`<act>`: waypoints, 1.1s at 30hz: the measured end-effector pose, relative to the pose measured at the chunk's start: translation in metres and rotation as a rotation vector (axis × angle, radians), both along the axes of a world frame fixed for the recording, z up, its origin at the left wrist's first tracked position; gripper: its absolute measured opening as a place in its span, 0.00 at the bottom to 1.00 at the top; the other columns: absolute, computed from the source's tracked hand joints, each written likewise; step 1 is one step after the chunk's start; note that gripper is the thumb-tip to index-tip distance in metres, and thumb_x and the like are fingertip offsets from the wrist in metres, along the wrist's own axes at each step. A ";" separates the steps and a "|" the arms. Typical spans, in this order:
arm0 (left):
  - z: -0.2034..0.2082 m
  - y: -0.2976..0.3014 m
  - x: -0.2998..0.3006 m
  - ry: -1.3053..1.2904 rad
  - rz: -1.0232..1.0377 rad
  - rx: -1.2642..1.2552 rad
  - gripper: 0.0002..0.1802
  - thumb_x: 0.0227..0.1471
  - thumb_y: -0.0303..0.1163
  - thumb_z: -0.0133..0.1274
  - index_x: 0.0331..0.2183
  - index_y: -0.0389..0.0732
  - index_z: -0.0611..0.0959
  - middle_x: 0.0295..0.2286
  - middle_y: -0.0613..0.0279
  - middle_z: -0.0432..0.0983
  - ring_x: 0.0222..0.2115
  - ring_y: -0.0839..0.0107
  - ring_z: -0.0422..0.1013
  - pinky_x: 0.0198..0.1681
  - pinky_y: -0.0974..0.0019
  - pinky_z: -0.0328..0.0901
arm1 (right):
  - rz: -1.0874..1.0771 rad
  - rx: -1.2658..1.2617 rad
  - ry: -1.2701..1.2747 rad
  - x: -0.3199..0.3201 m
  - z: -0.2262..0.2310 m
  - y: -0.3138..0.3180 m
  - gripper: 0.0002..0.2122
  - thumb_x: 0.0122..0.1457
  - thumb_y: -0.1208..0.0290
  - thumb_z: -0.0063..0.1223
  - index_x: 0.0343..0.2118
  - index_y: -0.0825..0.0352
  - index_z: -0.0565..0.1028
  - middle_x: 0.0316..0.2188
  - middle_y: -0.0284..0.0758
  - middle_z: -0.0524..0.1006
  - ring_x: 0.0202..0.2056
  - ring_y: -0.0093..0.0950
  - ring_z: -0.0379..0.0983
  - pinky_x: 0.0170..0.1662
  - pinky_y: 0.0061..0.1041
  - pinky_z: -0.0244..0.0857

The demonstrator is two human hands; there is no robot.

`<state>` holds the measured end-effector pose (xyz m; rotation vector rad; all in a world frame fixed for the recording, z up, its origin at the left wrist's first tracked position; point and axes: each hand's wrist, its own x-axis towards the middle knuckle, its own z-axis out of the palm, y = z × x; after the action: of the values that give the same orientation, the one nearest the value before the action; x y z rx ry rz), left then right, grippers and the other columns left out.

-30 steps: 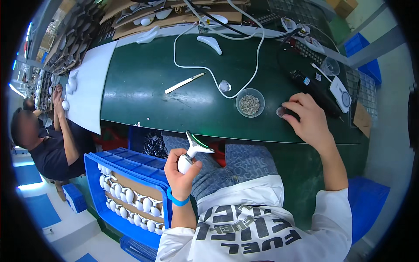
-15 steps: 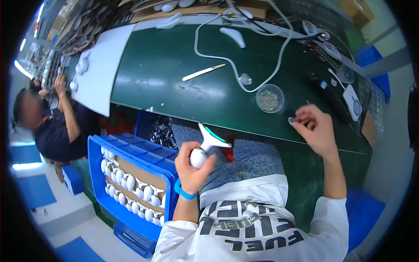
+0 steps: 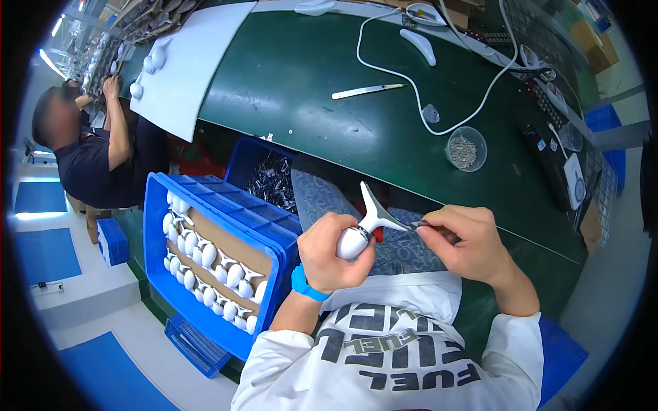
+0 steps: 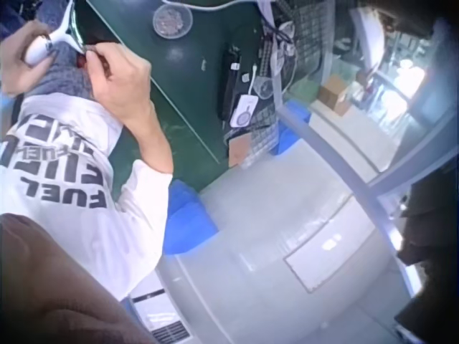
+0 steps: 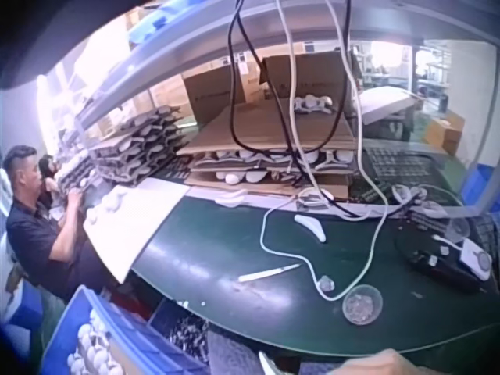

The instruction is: Assembling electronic lamp components by attaching a metal bracket to a plastic housing using an electric screwdriver.

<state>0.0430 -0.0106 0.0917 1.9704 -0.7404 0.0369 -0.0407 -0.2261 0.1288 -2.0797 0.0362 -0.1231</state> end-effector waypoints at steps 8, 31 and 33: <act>-0.003 0.002 0.000 -0.006 -0.010 -0.006 0.13 0.30 0.24 0.63 0.26 0.37 0.78 0.19 0.56 0.73 0.17 0.61 0.72 0.20 0.67 0.65 | 0.033 -0.015 -0.013 0.004 0.001 0.002 0.04 0.49 0.79 0.62 0.28 0.69 0.78 0.20 0.36 0.76 0.18 0.26 0.73 0.20 0.22 0.64; 0.006 0.006 -0.006 0.076 0.168 0.047 0.14 0.24 0.24 0.60 0.23 0.37 0.78 0.17 0.61 0.74 0.17 0.74 0.71 0.22 0.73 0.64 | 0.203 -0.769 -0.420 0.006 -0.032 0.046 0.11 0.34 0.73 0.52 0.23 0.73 0.73 0.17 0.34 0.68 0.15 0.21 0.63 0.14 0.18 0.57; 0.004 0.006 -0.008 0.106 0.200 0.057 0.14 0.24 0.24 0.60 0.23 0.36 0.78 0.18 0.61 0.75 0.18 0.74 0.71 0.23 0.73 0.65 | 0.207 -0.864 -0.440 0.005 -0.032 0.050 0.12 0.34 0.73 0.52 0.23 0.75 0.74 0.17 0.35 0.69 0.15 0.20 0.63 0.13 0.17 0.57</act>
<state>0.0352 -0.0043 0.0958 2.0774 -0.4787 0.0316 -0.0357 -0.1759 0.0965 -2.8402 -0.5929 -0.5423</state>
